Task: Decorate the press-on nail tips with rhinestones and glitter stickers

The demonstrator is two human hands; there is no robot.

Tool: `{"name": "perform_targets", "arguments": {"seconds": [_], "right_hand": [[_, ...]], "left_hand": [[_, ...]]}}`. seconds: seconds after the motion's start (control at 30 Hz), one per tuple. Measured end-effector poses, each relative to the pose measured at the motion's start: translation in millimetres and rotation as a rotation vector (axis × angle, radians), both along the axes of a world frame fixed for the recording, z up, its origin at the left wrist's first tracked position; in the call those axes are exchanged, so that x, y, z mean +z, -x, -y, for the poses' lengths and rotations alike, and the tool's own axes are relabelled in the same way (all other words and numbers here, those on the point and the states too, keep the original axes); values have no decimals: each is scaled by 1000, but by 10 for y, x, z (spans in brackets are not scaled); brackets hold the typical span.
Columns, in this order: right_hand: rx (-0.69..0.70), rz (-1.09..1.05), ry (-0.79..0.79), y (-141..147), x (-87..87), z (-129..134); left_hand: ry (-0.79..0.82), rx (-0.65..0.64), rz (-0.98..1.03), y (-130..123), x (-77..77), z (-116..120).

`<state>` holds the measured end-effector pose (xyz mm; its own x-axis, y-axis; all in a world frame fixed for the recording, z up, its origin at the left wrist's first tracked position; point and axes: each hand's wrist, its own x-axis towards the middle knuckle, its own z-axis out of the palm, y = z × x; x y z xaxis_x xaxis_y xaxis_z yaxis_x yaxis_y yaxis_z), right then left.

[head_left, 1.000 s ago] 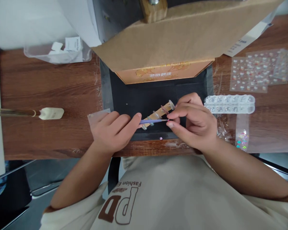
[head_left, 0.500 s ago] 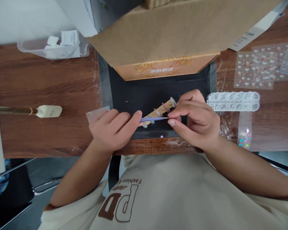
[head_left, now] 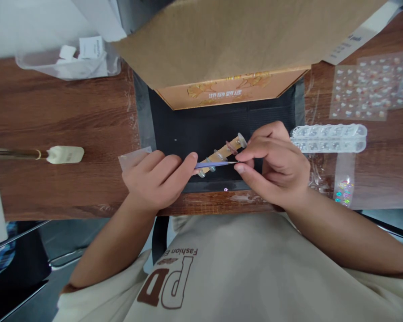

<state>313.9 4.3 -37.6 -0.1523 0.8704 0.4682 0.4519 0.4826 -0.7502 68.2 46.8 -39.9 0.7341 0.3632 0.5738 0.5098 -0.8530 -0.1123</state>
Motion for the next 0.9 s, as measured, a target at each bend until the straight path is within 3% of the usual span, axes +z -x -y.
{"name": "perform_targets", "arguments": {"seconds": [0.53,0.9], "right_hand": [[-15,-24,86,5,-6,17],[57,-52,123,-15,-66,12]], "left_hand": [[4,4,11,26,1,-17],[189,216,137,127,-40,-7]]}}
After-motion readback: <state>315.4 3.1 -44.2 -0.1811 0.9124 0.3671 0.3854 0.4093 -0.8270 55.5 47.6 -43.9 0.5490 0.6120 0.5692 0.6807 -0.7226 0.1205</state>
